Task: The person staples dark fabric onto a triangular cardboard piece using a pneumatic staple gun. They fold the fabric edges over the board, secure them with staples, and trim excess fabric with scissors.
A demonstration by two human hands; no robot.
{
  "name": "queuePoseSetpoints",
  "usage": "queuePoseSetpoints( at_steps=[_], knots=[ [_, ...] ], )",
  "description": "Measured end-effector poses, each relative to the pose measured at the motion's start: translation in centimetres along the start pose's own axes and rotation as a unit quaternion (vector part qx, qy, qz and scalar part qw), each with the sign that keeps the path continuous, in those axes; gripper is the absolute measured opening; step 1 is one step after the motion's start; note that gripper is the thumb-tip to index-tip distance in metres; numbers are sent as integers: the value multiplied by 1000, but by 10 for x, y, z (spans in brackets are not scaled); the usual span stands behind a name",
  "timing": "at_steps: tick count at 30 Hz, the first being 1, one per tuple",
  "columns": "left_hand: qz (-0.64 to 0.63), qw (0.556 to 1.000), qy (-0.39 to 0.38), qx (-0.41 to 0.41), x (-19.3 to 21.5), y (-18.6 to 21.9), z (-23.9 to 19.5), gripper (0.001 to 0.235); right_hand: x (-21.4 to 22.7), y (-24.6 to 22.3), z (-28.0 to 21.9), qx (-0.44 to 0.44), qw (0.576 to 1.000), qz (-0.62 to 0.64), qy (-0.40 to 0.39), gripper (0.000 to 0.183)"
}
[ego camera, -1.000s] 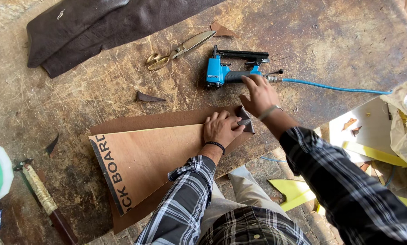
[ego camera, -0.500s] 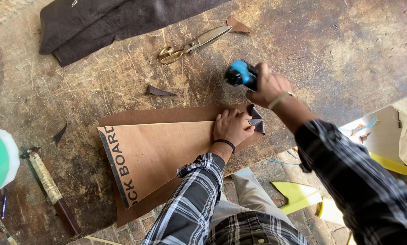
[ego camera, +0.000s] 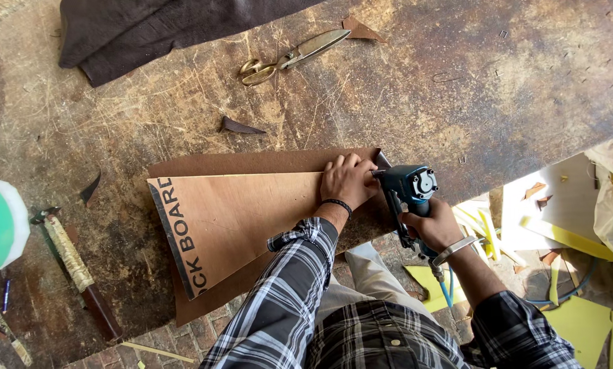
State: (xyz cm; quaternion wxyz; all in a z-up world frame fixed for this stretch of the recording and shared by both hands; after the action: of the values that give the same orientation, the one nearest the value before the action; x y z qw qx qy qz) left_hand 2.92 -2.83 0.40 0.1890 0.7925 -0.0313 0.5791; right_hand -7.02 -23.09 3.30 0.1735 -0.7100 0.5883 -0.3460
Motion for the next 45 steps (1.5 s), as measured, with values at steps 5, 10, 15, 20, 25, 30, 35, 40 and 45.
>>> queuePoseSetpoints(
  at_steps=[5, 10, 15, 20, 25, 30, 35, 40, 45],
  knots=[
    [5, 1000, -16, 7, -4, 3, -1, 42, -4, -8, -7, 18, 999, -39, 5, 27],
    [8, 1000, 15, -5, -5, -1, -1, 40, -13, -17, -14, 13, 997, -69, 18, 29],
    [6, 1000, 23, -2, -14, -1, 0, 40, -11, -17, -15, 9, 997, -75, 9, 27],
    [3, 999, 32, -5, -19, -1, 5, 38, 0, -3, -27, 12, 1000, -4, 23, 25],
    [2, 1000, -1, -5, -6, -4, 3, 37, 14, 9, -49, 34, 998, 36, 45, 24],
    [-59, 994, 84, -49, 18, -14, -20, 41, 8, 2, -70, 48, 997, 49, 17, 24],
    [-71, 966, 237, 81, 37, -81, -89, 42, -31, -29, -85, 100, 993, 3, -58, 28],
    [-19, 899, 318, 300, 38, -212, -207, 45, -91, -71, -90, 132, 974, -143, -111, 37],
    [-222, 820, 192, 492, 0, -330, -251, 44, -164, -108, -103, 304, 919, -179, -173, 64]
  ],
)
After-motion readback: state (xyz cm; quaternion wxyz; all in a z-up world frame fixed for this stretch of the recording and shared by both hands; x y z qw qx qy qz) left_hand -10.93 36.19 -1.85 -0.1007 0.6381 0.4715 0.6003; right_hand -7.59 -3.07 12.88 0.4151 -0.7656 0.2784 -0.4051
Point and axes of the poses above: each hand's wrist, its own z-axis towards the middle knuckle, its own x-axis out of the back of the hand, y = z × x, the point moved 2 cm from there along z, towards the middle knuckle, and after that the axes turned 14 degrees about z, right-handed, at the moved point
